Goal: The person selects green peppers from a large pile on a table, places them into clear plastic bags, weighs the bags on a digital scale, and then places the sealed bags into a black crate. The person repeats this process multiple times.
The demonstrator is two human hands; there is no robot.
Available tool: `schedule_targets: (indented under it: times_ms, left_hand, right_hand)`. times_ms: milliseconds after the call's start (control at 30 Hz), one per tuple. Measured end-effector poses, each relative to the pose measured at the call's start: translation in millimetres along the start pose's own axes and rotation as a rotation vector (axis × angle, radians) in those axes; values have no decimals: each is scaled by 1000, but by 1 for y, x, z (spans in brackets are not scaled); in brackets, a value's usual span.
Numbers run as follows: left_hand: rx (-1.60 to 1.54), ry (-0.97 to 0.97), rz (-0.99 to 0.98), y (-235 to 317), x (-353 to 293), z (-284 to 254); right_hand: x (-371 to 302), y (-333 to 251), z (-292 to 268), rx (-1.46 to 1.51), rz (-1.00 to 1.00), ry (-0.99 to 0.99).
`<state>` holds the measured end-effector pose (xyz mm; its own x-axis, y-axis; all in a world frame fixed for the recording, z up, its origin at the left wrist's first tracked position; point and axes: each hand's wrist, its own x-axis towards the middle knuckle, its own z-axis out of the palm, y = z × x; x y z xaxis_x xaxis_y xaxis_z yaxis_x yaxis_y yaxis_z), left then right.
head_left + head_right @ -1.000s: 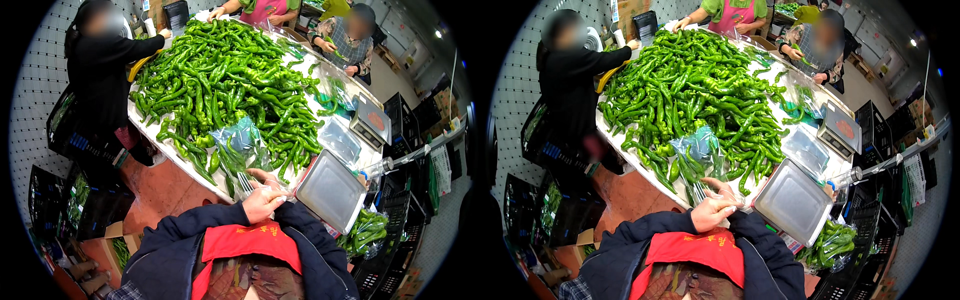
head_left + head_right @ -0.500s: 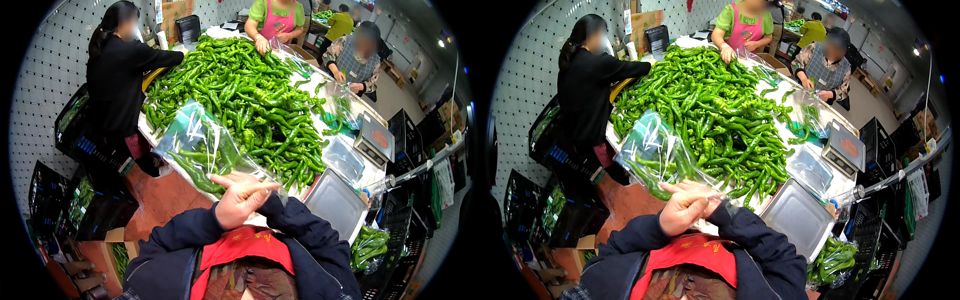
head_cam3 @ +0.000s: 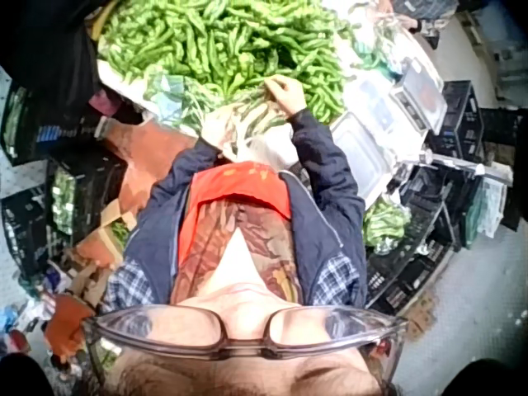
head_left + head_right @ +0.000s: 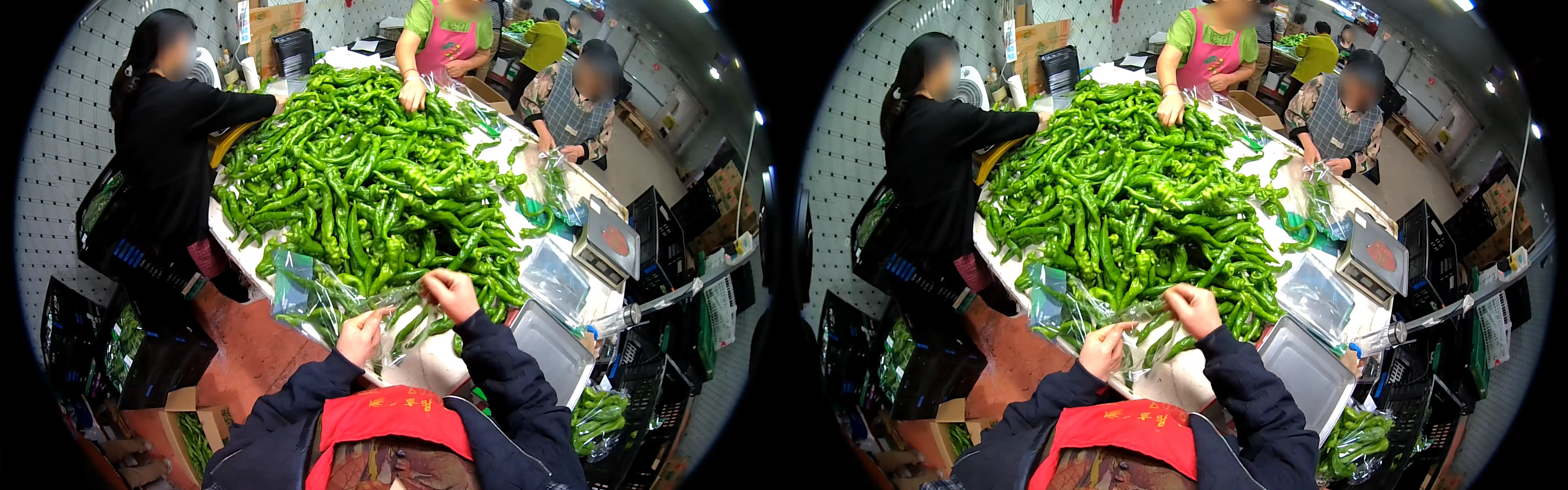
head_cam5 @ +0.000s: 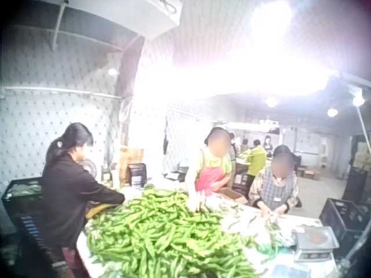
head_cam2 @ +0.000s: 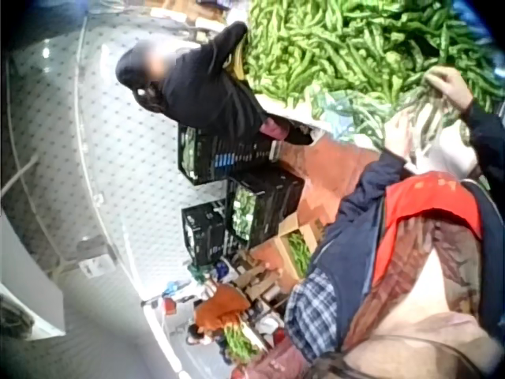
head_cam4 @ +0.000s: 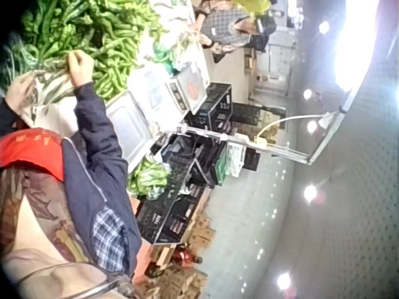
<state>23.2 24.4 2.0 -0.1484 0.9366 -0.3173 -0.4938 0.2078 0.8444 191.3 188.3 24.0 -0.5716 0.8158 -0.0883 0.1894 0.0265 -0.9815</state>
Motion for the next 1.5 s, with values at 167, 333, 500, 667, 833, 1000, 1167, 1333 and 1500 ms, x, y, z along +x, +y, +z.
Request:
schedule_targets:
  times_ms: [167,333,500,667,833,1000,1167,1333,1500]
  left_hand:
    - [33,-32,-43,3,10,0]
    - [65,-22,-72,2,15,1]
    - [78,-83,-89,3,19,5]
    - [114,-49,-87,4,16,4]
    - [171,-31,14,3,19,2]
    - [40,43,22,2,3,4]
    - [79,114,150,-3,-7,12]
    - [198,165,302,-4,-17,22]
    - [381,232,577,-13,-28,34]
  right_hand:
    - [69,-7,-10,-626,-484,350]
    - [134,-12,12,-1102,-436,328]
    - [156,-14,16,-1301,-285,280]
    - [125,-33,-9,-1247,-354,260]
    - [41,-69,-57,-892,-607,522]
    - [-85,-96,-71,-150,-442,529]
    - [-164,-92,-81,221,-474,489]
    - [-176,-65,-55,244,-296,345]
    - [-155,-38,1,316,-160,160]
